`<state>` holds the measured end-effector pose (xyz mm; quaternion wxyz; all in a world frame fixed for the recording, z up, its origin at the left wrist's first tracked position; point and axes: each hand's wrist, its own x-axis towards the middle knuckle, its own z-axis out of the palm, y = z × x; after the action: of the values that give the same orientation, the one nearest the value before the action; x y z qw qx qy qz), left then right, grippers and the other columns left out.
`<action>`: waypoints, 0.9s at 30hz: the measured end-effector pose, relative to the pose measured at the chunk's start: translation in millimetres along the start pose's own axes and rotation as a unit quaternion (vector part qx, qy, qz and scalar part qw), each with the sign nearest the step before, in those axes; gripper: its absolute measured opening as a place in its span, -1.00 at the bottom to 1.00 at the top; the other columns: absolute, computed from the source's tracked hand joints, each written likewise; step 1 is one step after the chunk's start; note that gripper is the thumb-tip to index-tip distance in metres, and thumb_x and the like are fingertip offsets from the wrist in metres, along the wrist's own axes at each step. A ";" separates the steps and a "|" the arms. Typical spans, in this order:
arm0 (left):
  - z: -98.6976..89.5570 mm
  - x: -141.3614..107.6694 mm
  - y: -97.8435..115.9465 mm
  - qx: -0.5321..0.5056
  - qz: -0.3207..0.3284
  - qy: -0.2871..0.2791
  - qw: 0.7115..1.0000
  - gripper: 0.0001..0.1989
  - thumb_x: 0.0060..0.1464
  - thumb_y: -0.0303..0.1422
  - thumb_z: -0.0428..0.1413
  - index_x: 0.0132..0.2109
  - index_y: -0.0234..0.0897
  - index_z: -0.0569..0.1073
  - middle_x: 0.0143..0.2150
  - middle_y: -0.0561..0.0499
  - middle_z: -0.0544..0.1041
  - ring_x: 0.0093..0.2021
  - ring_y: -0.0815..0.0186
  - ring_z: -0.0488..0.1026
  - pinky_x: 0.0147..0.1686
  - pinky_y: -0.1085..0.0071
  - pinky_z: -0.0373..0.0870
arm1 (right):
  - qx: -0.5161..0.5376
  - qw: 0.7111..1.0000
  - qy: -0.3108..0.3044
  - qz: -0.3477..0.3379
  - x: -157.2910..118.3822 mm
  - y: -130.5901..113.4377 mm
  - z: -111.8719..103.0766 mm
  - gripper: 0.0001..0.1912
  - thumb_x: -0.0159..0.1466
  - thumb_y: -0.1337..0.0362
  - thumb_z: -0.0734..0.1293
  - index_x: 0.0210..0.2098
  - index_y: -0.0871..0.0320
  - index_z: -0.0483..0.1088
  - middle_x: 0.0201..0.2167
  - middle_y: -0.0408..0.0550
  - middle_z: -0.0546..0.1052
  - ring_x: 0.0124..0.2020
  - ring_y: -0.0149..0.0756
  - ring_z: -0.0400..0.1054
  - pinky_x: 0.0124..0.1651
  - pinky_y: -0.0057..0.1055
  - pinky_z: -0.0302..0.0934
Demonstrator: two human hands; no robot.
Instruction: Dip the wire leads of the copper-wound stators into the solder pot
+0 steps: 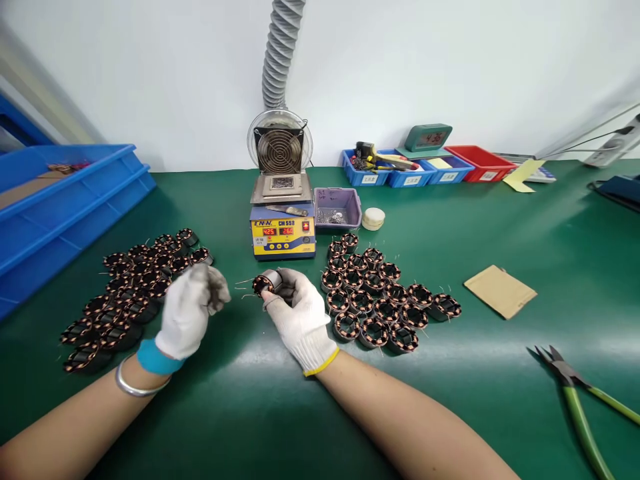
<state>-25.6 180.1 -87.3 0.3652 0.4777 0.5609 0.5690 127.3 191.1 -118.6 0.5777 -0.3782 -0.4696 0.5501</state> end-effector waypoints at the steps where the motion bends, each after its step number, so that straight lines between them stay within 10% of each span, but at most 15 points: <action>1: 3.3 -2.7 -2.6 0.041 0.016 -0.032 0.999 -0.75 -0.01 -0.16 0.07 -0.42 -0.26 0.32 -0.56 0.09 0.38 -0.59 0.44 0.27 -0.62 0.52 0.22 | -0.001 1.000 -0.004 -0.005 -0.3 -0.3 -0.4 -0.70 0.07 0.27 0.40 -0.18 0.14 0.39 -0.27 -0.06 0.55 -0.28 -0.29 0.45 -0.24 -0.36 0.40; 9: -6.1 -10.2 22.0 0.057 -0.071 -0.256 0.962 -0.70 0.02 -0.15 0.09 -0.52 -0.23 0.27 -0.69 0.13 0.33 -0.72 0.44 0.19 -0.73 0.52 0.11 | -0.002 1.000 0.002 0.004 1.8 1.2 -2.5 -0.70 0.05 0.28 0.41 -0.20 0.14 0.39 -0.29 -0.07 0.55 -0.28 -0.29 0.45 -0.19 -0.33 0.40; 15: -14.1 -0.4 15.0 0.034 0.033 -0.073 0.996 -0.60 0.12 -0.01 -0.03 -0.44 -0.25 0.29 -0.62 0.10 0.34 -0.65 0.44 0.22 -0.68 0.52 0.12 | 0.004 1.000 0.002 0.002 2.3 1.8 -2.2 -0.72 0.07 0.28 0.40 -0.21 0.13 0.40 -0.30 -0.09 0.54 -0.31 -0.30 0.44 -0.26 -0.37 0.39; 27: 5.5 -13.8 -6.5 0.143 0.162 -0.121 0.969 -0.69 0.10 -0.24 0.00 -0.56 -0.24 0.27 -0.64 0.12 0.26 -0.61 0.42 0.19 -0.56 0.47 0.17 | -0.035 0.999 0.006 -0.021 4.9 -2.4 -2.8 -0.71 0.05 0.27 0.40 -0.21 0.15 0.40 -0.30 -0.05 0.55 -0.28 -0.27 0.45 -0.18 -0.31 0.40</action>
<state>-17.4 169.2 -96.0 0.2613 0.6746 0.5036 0.4722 130.4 196.0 -116.4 0.5783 -0.3917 -0.4927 0.5190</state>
